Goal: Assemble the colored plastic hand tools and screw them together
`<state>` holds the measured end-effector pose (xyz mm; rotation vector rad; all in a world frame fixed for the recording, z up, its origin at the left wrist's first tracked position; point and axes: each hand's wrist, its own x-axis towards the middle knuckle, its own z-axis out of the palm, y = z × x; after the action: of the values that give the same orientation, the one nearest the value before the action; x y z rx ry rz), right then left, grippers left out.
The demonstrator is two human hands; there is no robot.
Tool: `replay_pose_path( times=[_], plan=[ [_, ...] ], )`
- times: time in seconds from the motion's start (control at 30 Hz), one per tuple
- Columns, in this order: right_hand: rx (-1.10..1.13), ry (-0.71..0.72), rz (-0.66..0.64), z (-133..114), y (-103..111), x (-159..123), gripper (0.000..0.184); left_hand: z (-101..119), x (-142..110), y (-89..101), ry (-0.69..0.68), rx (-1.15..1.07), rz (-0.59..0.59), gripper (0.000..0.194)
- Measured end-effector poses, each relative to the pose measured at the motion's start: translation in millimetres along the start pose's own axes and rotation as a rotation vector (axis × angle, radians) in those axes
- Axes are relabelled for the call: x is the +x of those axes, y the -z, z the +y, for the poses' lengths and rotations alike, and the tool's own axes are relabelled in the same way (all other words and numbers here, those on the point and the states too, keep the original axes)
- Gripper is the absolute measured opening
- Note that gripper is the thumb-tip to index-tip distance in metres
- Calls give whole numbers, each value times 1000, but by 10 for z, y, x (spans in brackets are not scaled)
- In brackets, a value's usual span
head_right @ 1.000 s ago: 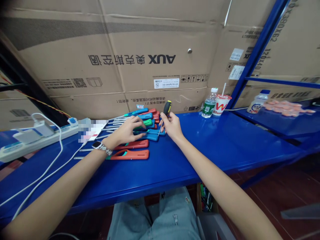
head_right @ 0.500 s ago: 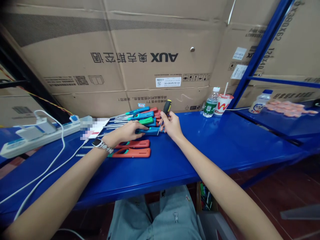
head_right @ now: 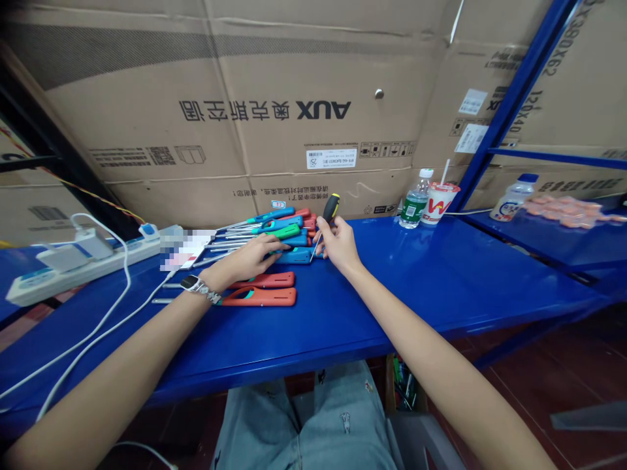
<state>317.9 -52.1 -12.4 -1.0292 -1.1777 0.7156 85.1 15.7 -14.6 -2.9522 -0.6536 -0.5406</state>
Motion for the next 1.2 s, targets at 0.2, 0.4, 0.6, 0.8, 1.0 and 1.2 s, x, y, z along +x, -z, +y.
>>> replay_pose_path(
  times=[0.2, 0.4, 0.6, 0.8, 1.0, 1.2],
  plan=[
    [12, -2, -64, 14, -86, -75, 54, 4, -82, 34, -15, -1, -5, 34],
    [29, 55, -120, -35, -222, -129, 50, -83, -257, 244, 71, -71, 197, 36],
    [3, 128, -268, -137, -539, -46, 45, -266, -632, 385, 242, -145, 251, 29],
    [-23, 151, -316, -34, -998, 119, 36, -386, -817, 398, 292, -14, 115, 33],
    [-95, 173, -336, 108, -1159, 184, 24, -357, -889, 360, 331, 118, 7, 41],
    [-132, 148, -346, 234, -1153, 192, 22, -278, -887, 360, 358, 91, 13, 36]
  ],
)
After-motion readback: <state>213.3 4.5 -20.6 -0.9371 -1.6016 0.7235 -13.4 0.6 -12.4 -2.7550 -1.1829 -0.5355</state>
